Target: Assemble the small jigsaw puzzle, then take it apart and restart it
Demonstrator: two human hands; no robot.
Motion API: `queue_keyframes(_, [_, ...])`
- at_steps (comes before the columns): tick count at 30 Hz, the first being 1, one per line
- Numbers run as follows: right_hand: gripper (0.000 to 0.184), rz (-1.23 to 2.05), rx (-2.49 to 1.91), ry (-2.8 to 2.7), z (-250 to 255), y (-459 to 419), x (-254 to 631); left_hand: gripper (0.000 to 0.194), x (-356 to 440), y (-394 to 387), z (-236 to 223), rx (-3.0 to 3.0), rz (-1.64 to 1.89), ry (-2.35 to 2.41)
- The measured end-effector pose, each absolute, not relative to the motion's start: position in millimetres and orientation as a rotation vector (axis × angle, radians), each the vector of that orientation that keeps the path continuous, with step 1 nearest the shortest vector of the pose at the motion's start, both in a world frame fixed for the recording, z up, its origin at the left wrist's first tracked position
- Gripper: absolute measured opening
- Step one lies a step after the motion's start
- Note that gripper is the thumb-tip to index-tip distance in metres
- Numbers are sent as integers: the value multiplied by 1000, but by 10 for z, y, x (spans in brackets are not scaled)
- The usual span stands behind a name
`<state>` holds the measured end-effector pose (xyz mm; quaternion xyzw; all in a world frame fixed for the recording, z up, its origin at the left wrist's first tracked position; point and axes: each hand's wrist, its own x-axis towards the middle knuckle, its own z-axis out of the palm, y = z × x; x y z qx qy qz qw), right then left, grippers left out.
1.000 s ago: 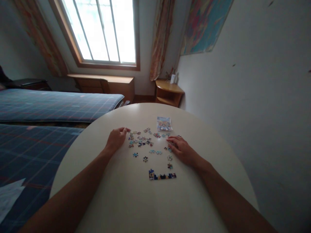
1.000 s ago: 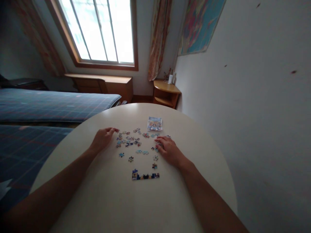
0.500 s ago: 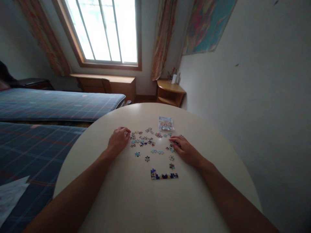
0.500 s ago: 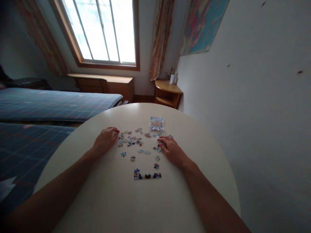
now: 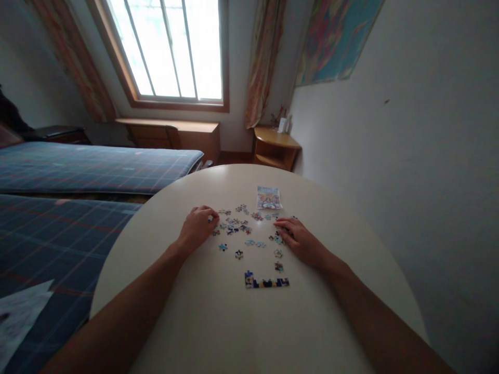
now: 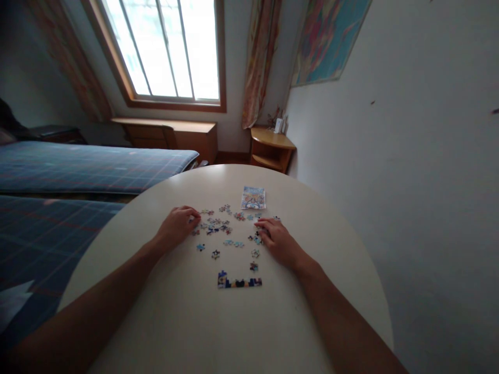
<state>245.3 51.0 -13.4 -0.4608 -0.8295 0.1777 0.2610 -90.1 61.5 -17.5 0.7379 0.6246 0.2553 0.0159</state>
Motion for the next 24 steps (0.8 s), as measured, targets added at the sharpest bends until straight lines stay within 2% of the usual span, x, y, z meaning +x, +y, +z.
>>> queue_keyframes(8, [31, 466, -1250, -2249, -140, 504, 2449, 28, -725, 610, -199, 2503, 761, 1645])
queue_keyframes(17, [31, 449, -1251, -2261, -169, 511, 2448, 21, -694, 615, -165, 2392, 709, 1823])
queue_keyframes(24, [32, 474, -1297, -2258, -96, 458, 2413, 14, -711, 614, -156, 2381, 781, 1778])
